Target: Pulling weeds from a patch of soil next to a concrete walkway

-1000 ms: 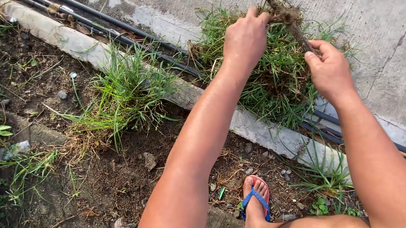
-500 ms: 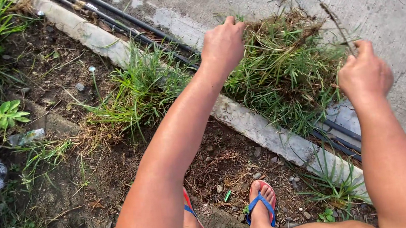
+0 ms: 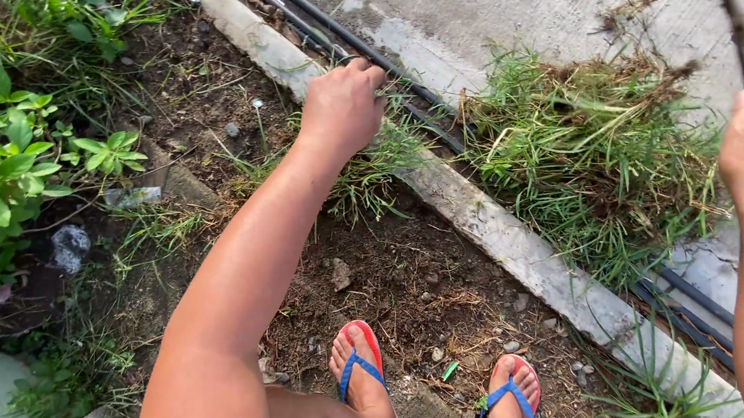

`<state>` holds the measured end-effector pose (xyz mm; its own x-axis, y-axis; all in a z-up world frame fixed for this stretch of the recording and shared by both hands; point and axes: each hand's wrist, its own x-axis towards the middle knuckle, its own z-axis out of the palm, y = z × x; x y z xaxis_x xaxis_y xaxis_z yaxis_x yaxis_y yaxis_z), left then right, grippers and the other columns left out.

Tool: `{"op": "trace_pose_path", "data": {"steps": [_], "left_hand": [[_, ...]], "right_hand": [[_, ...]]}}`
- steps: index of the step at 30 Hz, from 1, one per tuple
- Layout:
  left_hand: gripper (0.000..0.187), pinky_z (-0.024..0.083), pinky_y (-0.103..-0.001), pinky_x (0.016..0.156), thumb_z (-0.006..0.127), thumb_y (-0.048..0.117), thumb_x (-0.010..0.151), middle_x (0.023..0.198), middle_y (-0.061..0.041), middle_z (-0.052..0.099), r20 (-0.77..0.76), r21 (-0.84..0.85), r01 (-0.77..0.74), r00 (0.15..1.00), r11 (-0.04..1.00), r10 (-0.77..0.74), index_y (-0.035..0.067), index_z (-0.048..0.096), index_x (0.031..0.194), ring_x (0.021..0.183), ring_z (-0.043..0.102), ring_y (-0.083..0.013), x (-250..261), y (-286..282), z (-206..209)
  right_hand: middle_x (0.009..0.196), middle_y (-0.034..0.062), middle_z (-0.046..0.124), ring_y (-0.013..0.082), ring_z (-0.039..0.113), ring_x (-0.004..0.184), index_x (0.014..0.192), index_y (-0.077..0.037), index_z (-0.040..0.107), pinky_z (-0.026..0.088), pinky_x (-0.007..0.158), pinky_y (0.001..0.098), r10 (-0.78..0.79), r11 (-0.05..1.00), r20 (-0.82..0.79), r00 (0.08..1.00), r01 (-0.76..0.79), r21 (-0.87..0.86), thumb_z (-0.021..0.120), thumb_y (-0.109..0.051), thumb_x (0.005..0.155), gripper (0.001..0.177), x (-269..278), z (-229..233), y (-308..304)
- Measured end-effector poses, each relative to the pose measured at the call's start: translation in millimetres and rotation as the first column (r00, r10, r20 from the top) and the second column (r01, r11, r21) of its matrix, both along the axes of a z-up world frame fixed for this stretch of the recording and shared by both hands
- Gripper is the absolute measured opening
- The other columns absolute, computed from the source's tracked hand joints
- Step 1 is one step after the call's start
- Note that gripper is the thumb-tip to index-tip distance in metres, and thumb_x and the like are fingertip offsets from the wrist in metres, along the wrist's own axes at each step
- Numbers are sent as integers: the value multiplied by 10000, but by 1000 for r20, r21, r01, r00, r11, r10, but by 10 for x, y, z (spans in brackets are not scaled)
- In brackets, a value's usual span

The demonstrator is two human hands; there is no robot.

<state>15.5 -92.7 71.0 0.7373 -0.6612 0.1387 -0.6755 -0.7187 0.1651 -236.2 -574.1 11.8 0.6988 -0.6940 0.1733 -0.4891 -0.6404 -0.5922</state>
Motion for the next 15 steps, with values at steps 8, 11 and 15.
{"op": "trace_pose_path", "data": {"steps": [8, 11, 15], "left_hand": [[211, 568, -465, 760, 743, 270, 875, 969, -91, 690, -106, 16, -113, 988, 993, 114, 117, 732, 1019, 915, 714, -303, -308, 991, -268], [227, 569, -458, 773, 738, 295, 888, 967, -84, 695, -172, 26, -183, 968, 983, 185, 127, 733, 1040, 914, 715, -300, -439, 1352, -458], [234, 566, -450, 809, 709, 331, 919, 1002, -53, 721, -327, 45, -348, 881, 936, 343, 176, 745, 1091, 930, 717, -292, -578, 1770, -696]], "right_hand": [[1021, 186, 729, 305, 700, 881, 1396, -104, 708, 532, 784, 433, 305, 945, -90, 948, -313, -92, 684, -253, 1085, 346, 493, 692, 1677], [971, 166, 733, 296, 703, 850, 1450, -208, 700, 530, 777, 433, 312, 950, -260, 914, -305, 68, 668, -323, 1092, 377, 581, 751, 2053], [1076, 114, 754, 306, 710, 874, 1386, -250, 709, 537, 755, 430, 437, 895, -328, 838, -442, 61, 667, -340, 1008, 390, 707, 738, 2474]]}}
